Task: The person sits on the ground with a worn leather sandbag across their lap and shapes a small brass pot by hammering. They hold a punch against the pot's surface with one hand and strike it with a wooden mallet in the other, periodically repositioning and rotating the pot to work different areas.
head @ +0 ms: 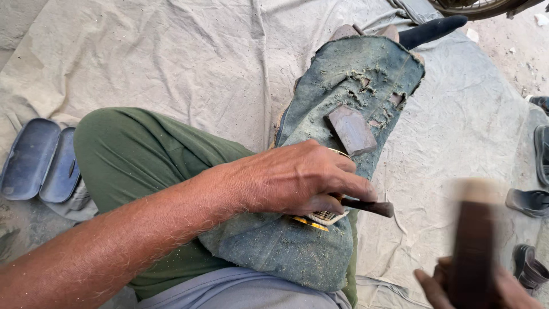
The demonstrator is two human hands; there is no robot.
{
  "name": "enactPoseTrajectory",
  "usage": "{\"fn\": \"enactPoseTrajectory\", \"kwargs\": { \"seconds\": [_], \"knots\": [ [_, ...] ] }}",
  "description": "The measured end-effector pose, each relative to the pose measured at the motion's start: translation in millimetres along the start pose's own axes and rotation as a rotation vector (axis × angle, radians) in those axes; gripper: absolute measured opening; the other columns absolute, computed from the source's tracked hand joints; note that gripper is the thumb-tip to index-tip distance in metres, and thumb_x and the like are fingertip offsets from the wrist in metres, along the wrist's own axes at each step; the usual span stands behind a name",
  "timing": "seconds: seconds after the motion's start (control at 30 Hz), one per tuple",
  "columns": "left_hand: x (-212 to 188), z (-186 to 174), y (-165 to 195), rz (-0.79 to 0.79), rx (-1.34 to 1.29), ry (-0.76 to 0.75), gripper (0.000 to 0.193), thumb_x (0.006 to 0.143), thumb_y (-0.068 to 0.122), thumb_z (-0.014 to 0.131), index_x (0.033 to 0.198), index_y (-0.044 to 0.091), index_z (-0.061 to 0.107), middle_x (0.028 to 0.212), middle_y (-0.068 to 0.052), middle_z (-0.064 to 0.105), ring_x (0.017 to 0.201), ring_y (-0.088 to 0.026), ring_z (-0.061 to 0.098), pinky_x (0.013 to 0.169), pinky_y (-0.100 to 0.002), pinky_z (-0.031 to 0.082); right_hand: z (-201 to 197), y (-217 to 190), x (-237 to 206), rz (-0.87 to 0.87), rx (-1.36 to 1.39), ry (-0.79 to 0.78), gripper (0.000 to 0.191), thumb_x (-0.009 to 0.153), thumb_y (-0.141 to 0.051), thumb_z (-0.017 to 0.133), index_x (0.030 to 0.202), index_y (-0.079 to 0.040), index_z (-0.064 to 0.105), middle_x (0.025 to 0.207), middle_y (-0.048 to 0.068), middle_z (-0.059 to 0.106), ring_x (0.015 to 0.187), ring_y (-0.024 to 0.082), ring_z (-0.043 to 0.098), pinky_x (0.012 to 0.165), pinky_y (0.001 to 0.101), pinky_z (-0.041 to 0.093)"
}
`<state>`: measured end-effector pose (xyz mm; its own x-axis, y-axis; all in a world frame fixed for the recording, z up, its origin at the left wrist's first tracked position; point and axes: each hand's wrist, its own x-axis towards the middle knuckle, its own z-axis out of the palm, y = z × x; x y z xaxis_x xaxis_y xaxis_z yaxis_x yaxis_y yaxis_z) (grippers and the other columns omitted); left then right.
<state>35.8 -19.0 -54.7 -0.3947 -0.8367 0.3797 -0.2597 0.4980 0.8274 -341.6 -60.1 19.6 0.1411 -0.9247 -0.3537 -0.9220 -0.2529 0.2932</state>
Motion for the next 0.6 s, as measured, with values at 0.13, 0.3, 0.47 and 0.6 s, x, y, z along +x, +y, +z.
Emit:
{"fn": "enactPoseTrajectory", "kwargs": {
  "seconds": [0.13,0.3,0.47,0.6],
  "knots": [
    [-2,3,3,-0.003,-0.011,0.139,0.040,0.085,0.020,0.080,0.124,0.016,0.071,0.089,-0.001,0.072,0.077,-0.015,0.069,0.067,-0.029,0.059,-26,-24,-3,0.097,-0.056,-0.188,0.039,0.076,-0.037,0.089,0.103,-0.017,0.070,0.074,-0.001,0.069,0.071,0.012,0.072,0.080,0.0281,0.065],
    [-30,14,24,-0.239,-0.183,0.584,0.040,0.092,0.018,0.081,0.128,0.008,0.067,0.103,-0.003,0.073,0.089,-0.011,0.073,0.078,-0.025,0.064,-41,-23,4,-0.096,0.624,0.047,0.034,0.077,-0.008,0.084,0.102,-0.003,0.062,0.078,0.011,0.065,0.076,0.025,0.073,0.082,0.0433,0.063],
    [-38,37,32,-0.516,-0.247,0.723,0.038,0.088,0.018,0.083,0.118,0.005,0.064,0.085,-0.003,0.070,0.074,-0.008,0.069,0.065,-0.023,0.061,-64,-21,36,-0.376,0.709,0.102,0.036,0.083,-0.004,0.078,0.114,-0.001,0.058,0.082,0.013,0.064,0.077,0.026,0.074,0.079,0.0422,0.062],
    [-38,45,33,-0.565,-0.249,0.769,0.036,0.088,0.020,0.083,0.112,0.003,0.062,0.084,-0.002,0.070,0.075,-0.004,0.070,0.065,-0.020,0.063,-84,-43,69,-0.536,0.299,0.225,0.030,0.089,-0.003,0.075,0.116,0.001,0.060,0.082,0.015,0.066,0.071,0.026,0.074,0.071,0.0386,0.062]
  ]
}}
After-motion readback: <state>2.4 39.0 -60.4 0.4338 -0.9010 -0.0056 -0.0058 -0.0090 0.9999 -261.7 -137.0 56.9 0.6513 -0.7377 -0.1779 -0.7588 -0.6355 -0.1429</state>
